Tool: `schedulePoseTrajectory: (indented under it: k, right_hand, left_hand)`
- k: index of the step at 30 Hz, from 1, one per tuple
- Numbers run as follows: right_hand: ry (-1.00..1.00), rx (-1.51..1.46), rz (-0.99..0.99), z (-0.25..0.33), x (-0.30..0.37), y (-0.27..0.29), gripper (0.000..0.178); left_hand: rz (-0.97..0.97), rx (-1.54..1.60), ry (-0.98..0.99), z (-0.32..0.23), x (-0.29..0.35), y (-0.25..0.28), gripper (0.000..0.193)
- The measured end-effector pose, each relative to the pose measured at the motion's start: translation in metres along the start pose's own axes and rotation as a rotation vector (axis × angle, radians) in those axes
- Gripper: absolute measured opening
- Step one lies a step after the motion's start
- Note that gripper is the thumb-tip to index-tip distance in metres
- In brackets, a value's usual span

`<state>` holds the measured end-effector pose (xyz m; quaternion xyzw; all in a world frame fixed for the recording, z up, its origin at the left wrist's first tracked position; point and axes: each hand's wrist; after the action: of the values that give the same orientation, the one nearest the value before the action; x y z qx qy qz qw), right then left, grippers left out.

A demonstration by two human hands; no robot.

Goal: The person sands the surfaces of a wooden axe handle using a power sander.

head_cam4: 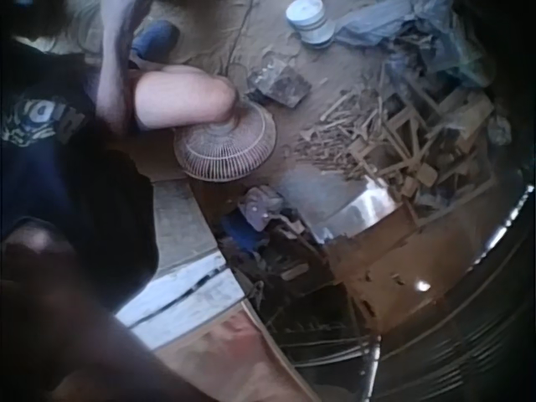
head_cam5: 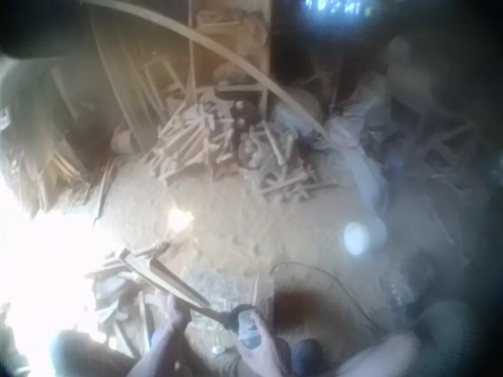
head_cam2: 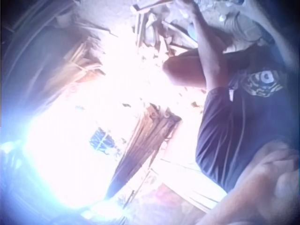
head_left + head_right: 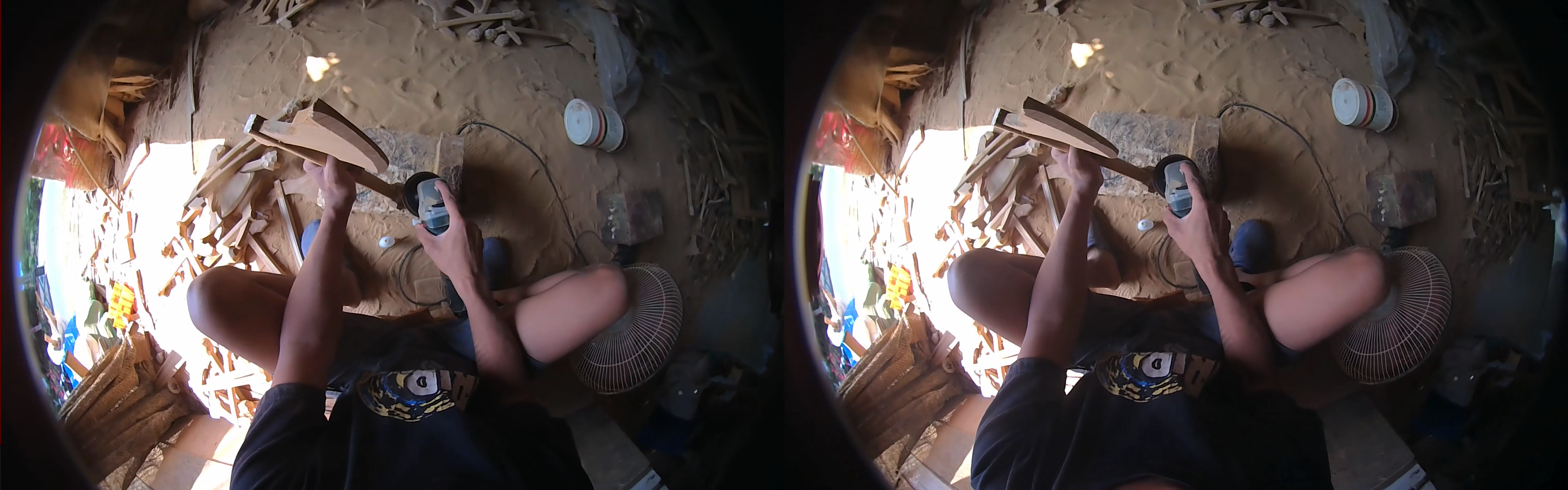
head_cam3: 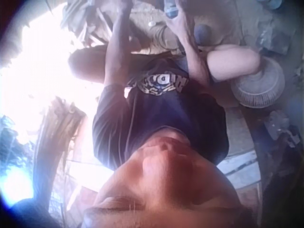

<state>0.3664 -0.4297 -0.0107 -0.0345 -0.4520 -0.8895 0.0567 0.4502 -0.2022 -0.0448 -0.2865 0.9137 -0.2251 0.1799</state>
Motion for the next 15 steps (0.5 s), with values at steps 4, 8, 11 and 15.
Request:
schedulePoseTrajectory:
  k: [4,8,11,15]
  right_hand:
    - [0.004,-0.048,0.05,0.004,0.001,0.0,0.084]
    - [-0.021,0.003,0.077,0.006,0.001,0.001,0.084]
    - [-0.089,0.135,0.154,0.011,0.002,0.004,0.084]
    - [-0.056,-0.002,0.04,0.001,0.004,0.01,0.086]
  left_hand:
    - [0.014,-0.167,0.004,0.008,0.003,0.01,0.028]
    - [0.085,-0.131,-0.031,0.02,-0.003,0.012,0.02]
    - [0.153,0.038,0.057,0.028,-0.013,0.03,0.019]
    - [0.127,0.287,0.287,0.029,-0.017,0.02,0.016]
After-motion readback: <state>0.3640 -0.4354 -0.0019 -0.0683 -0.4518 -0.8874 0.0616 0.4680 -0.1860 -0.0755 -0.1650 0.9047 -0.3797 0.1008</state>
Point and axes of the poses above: each hand's wrist, its own x-axis away from the middle knuckle, its own y-axis out of the back of the hand, z = x × y, and after that the axes turned 12 degrees about x, right-handed
